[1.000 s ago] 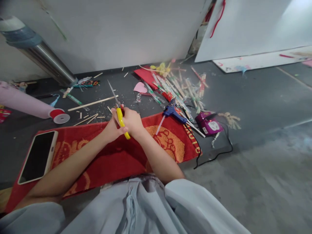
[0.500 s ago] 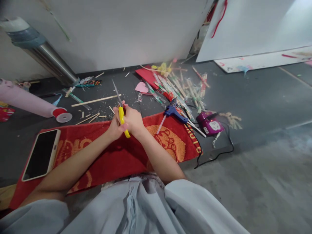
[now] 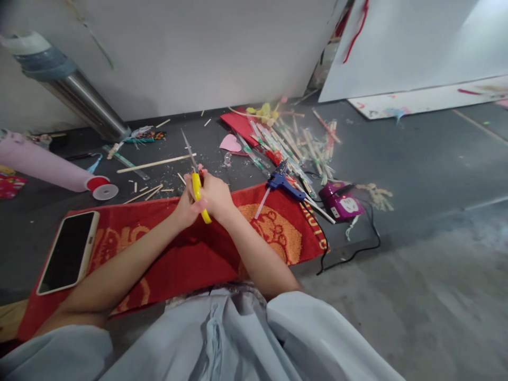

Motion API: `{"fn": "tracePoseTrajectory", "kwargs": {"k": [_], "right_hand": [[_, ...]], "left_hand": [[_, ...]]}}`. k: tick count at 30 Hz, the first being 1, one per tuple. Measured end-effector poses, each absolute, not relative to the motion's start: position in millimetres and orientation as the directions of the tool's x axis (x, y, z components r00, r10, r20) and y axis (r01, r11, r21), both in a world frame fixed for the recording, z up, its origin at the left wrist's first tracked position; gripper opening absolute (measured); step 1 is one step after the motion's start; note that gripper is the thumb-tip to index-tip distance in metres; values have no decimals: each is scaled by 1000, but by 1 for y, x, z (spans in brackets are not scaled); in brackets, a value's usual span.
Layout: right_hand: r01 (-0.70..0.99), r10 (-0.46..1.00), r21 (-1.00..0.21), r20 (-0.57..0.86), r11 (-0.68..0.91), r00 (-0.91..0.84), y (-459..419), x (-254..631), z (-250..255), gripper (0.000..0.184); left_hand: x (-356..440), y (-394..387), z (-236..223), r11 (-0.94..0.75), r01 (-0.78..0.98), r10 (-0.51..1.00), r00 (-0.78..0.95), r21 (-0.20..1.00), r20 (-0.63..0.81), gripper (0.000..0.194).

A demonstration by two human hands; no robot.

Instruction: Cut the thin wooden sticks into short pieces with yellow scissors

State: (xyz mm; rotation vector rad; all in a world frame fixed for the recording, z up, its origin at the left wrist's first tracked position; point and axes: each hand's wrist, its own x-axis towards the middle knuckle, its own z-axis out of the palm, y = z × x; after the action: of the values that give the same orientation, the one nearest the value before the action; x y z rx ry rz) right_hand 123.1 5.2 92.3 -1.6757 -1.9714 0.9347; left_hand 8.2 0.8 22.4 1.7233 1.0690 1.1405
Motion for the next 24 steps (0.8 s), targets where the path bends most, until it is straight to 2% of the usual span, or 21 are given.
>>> {"fn": "tracePoseTrajectory", "kwargs": {"k": [4,7,10,12,15,17,19,21,24], "right_hand": [[623,958,-782,-157,27,-239,7,124,89,47],[512,943,-858,-144,32,-301,10,128,82,45],[490,947,-870,-111,54,-300,11,134,78,44],[526,962,-849,-92,59,-257,10,137,79,45],[612,978,-788,-70,68,-199,8,138,83,46],[657,982,-747,-30,102,-187,6,137,84,47],[681,979,-716,17,152,-201,4,135,83,47],[686,972,-697,69,209,-225,3,132,80,48],[684,955,-669,155,291,-255,1,130,75,55]], "left_hand": [[8,3,33,-327,274,933,243,904,264,75],[9,-2,59,-363,388,915,319,847,246,56],[4,-15,94,-422,614,886,434,667,162,46],[-3,-23,115,-370,760,926,349,534,145,47],[-14,-25,131,-323,877,901,169,356,399,37],[-20,-20,130,-347,901,825,161,260,542,25],[-25,-11,123,-381,906,791,217,183,572,20],[-30,-2,112,-391,910,800,261,139,540,21],[-37,6,96,-369,920,830,262,134,493,28]]}}
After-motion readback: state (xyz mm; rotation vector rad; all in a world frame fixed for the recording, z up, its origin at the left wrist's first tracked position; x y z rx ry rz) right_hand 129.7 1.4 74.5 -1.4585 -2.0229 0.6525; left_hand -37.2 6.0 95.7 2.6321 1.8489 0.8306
